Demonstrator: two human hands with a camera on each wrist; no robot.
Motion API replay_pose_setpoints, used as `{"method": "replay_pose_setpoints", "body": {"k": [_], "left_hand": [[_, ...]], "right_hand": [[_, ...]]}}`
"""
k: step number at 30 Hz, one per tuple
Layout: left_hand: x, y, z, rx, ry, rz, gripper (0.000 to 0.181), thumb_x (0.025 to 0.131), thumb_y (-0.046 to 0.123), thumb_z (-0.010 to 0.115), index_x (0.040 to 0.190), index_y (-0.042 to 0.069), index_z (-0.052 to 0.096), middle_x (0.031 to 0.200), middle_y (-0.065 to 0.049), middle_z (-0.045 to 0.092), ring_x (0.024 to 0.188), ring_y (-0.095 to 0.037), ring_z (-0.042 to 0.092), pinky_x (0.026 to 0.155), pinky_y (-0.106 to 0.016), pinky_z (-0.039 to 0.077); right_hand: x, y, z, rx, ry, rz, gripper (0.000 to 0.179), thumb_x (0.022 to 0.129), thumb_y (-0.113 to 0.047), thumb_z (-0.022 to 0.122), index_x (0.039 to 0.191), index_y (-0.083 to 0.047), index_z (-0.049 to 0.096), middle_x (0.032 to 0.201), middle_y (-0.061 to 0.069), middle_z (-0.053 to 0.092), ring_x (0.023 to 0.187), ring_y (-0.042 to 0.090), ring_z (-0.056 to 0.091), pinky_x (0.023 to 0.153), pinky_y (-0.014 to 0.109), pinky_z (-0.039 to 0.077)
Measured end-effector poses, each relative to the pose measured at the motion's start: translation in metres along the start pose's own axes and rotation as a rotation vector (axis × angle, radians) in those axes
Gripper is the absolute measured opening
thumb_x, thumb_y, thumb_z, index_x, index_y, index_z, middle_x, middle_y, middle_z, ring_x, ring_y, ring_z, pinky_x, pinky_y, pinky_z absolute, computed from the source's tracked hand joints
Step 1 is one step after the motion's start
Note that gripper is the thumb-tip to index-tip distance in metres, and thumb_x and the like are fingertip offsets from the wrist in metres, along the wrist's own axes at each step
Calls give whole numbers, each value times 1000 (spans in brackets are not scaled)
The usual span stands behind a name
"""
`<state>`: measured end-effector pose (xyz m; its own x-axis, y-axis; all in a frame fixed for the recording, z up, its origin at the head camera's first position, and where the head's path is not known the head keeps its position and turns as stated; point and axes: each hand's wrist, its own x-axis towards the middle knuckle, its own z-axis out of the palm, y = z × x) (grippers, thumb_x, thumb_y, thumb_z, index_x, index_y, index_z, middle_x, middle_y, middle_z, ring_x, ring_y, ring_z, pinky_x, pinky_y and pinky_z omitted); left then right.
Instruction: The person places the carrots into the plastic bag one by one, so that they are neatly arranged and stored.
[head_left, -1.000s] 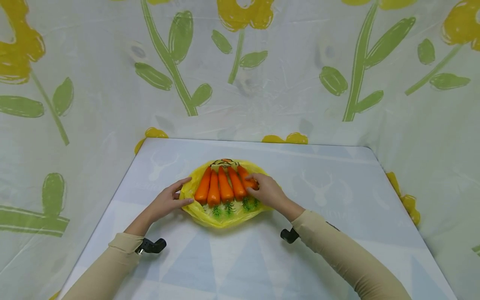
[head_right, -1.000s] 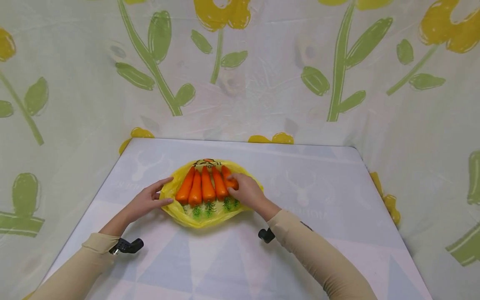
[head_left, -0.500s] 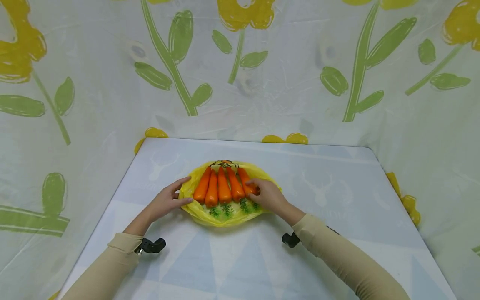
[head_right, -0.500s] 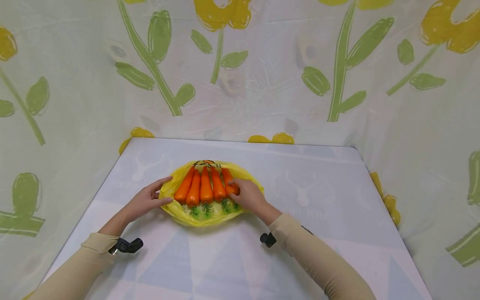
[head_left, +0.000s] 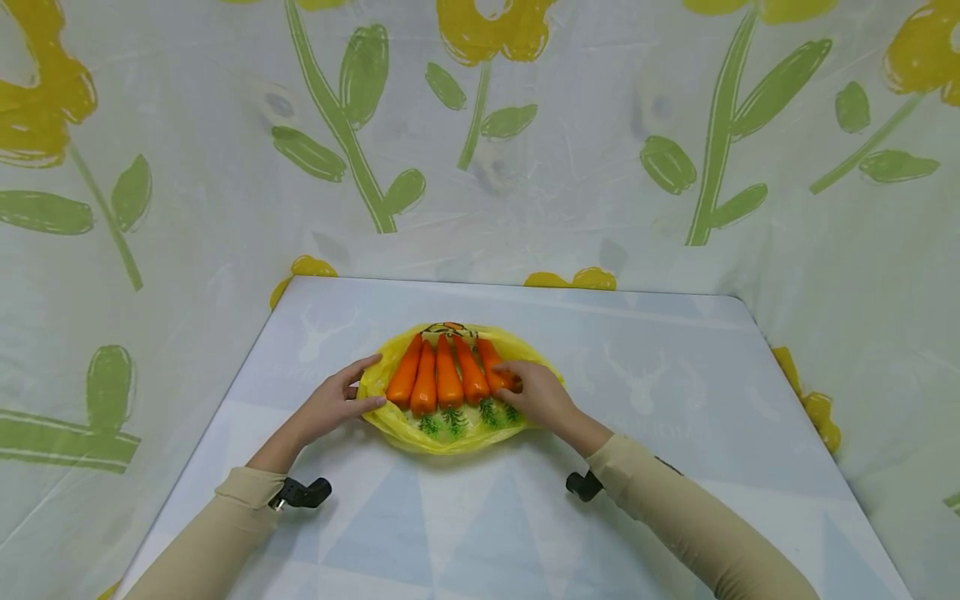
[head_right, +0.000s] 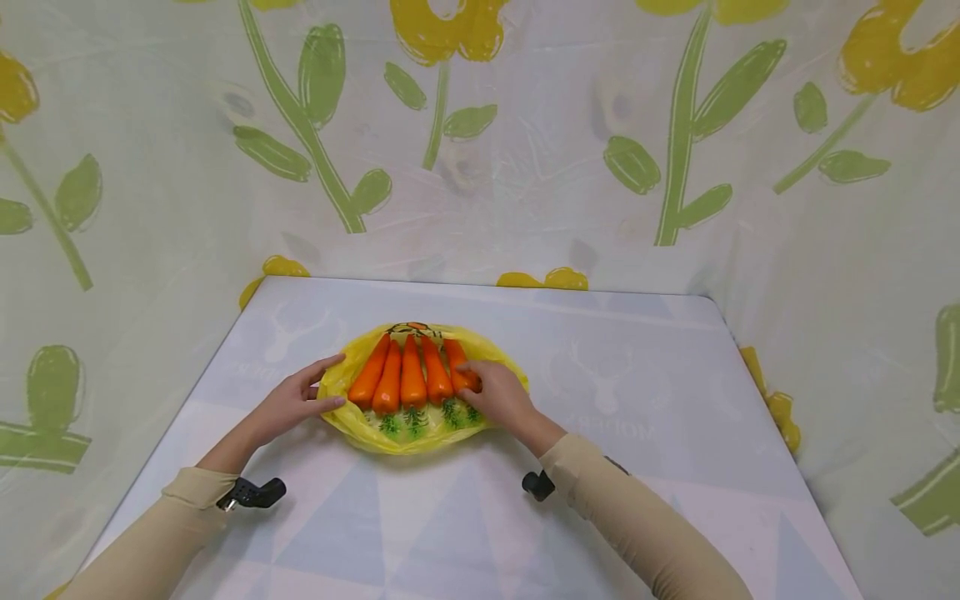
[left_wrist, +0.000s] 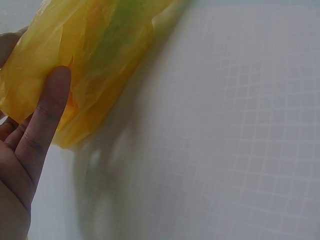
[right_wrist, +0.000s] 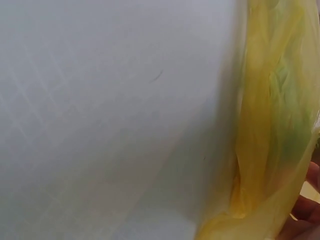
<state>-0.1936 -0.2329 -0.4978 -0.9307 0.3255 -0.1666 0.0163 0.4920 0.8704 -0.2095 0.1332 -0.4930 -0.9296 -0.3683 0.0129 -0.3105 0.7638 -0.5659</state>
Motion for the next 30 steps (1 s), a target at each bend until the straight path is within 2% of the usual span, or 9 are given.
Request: {"method": "replay_pose_setpoints", "body": {"k": [6,11,17,20,24,30], "left_hand": [[-1,0,1,-5,0,12,81,95,31,74,162,17,29,161,-22,32,120,-41,60,86,-33,58],[-2,2,-1,-58,9,50,79,95,26,74,161,26,31,162,-21,30,114,-38,63,81,-32,59],[-4,1,-3,-58,38,59,72,100,30,67,161,29,31,159,-23,32,107,-34,64,74,-34,60],[-5,0,-6,-47,51,50,70,102,30,63,162,21,28,147,-27,42,99,-31,66,71,-35,61],[-6,-2,-10,-34,61,32,72,103,29,63,161,10,25,130,-27,49,89,-27,68,70,-35,61],[-8,-4,-16,-26,62,62,66,104,25,61,158,2,30,129,-27,52,86,-27,68,71,-34,61]], "right_hand": [[-7,-3,-6,24,39,-20,35,95,-22,75,129,-14,71,122,4,71,95,20,68,82,38,57],[-11,-4,-15,45,74,3,31,95,-23,74,125,-15,73,120,4,72,93,20,69,80,38,58],[-20,0,-28,99,112,30,30,96,-19,73,125,-12,73,119,7,71,90,21,69,78,37,59],[-24,6,-33,124,136,17,30,96,-15,72,125,-9,72,119,8,72,91,21,68,78,36,59],[-28,17,-39,148,168,7,28,97,-16,71,124,-8,72,117,7,73,91,20,68,80,37,59],[-34,32,-45,152,212,14,26,97,-18,71,122,-10,73,115,6,73,91,20,69,83,39,59]]}}
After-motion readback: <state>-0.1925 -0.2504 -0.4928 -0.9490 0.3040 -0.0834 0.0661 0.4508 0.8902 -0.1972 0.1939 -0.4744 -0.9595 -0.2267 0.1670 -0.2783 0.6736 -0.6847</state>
